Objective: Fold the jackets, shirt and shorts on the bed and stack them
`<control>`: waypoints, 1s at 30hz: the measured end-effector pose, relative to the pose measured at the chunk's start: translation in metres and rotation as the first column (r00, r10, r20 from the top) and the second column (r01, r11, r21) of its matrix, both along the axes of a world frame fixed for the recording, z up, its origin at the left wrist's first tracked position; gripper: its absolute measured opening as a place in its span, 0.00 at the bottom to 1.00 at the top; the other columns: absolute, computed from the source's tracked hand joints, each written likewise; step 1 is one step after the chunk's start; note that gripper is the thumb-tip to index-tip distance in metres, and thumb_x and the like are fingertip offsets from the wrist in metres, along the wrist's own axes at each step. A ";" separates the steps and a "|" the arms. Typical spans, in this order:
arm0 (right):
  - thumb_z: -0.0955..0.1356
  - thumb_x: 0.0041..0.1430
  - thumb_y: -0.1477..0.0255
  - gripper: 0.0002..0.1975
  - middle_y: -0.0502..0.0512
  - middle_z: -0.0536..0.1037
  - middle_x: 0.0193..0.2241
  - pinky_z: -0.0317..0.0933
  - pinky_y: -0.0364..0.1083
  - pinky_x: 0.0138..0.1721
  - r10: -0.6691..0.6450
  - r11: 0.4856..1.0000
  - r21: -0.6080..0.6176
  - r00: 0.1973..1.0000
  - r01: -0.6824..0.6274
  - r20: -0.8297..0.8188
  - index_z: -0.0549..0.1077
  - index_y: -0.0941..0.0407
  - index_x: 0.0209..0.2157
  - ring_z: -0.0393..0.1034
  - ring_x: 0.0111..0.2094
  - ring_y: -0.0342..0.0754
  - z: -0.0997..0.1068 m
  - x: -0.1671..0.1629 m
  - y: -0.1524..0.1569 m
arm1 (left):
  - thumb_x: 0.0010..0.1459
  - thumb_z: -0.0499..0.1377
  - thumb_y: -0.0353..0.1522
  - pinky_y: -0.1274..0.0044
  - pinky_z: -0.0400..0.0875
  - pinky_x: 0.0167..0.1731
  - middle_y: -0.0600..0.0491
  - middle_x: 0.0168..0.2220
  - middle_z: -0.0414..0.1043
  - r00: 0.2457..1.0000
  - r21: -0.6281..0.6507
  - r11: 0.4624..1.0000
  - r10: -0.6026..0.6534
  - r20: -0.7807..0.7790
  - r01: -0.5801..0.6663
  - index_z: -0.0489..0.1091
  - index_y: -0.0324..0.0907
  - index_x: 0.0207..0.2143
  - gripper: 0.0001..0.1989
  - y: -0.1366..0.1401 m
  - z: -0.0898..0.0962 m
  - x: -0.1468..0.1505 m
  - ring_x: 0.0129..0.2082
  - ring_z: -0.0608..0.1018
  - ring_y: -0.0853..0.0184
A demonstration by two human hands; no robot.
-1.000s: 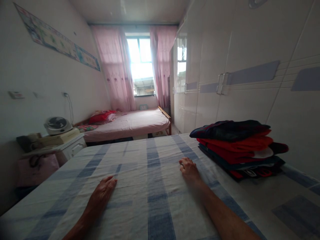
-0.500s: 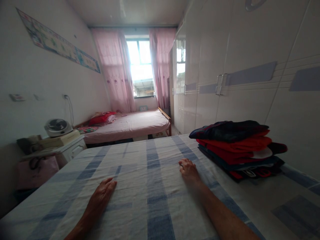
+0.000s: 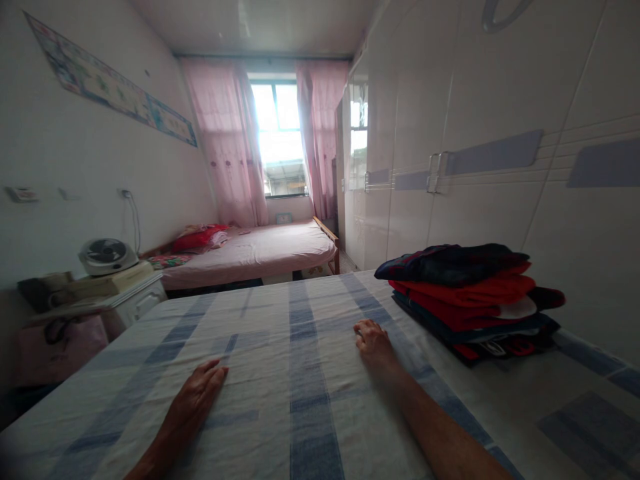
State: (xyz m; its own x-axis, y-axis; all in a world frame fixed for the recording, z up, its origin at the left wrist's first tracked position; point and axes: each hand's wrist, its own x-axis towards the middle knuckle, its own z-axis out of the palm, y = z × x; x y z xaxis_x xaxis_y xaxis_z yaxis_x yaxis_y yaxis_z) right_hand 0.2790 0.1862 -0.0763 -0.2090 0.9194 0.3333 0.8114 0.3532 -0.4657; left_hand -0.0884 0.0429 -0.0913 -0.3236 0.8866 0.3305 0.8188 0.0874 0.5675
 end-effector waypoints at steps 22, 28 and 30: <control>0.61 0.55 0.78 0.13 0.55 0.74 0.44 0.53 0.45 0.48 -0.015 1.000 0.025 1.000 0.014 0.010 0.73 0.56 0.40 0.65 0.49 0.47 -0.004 0.001 -0.001 | 0.55 0.43 0.51 0.66 0.61 0.57 0.46 0.53 0.69 1.000 -0.032 0.999 -0.017 0.003 0.017 0.76 0.42 0.40 0.30 0.007 -0.011 -0.015 0.55 0.69 0.56; 0.61 0.54 0.79 0.13 0.55 0.74 0.44 0.54 0.45 0.48 -0.011 0.999 0.036 1.000 0.012 -0.019 0.73 0.56 0.39 0.65 0.49 0.48 -0.006 0.002 0.002 | 0.54 0.44 0.51 0.65 0.62 0.56 0.45 0.53 0.69 1.000 -0.029 0.999 -0.029 -0.001 0.029 0.76 0.42 0.40 0.31 0.006 -0.008 -0.013 0.54 0.70 0.56; 0.61 0.53 0.79 0.14 0.56 0.74 0.44 0.55 0.46 0.48 -0.007 0.999 0.042 0.999 0.009 -0.036 0.73 0.56 0.39 0.65 0.49 0.48 -0.010 0.002 0.001 | 0.54 0.43 0.51 0.64 0.62 0.56 0.45 0.53 0.69 1.000 -0.032 0.999 -0.028 0.001 0.028 0.76 0.41 0.40 0.31 0.005 -0.008 -0.014 0.54 0.70 0.56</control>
State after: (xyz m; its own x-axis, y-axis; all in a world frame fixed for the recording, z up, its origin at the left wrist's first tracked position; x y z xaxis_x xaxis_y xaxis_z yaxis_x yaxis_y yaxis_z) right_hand 0.2806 0.1873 -0.0860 -0.1891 0.9059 0.3790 0.7973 0.3669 -0.4793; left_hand -0.1021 0.0483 -0.0993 -0.2989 0.9054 0.3016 0.8207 0.0826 0.5653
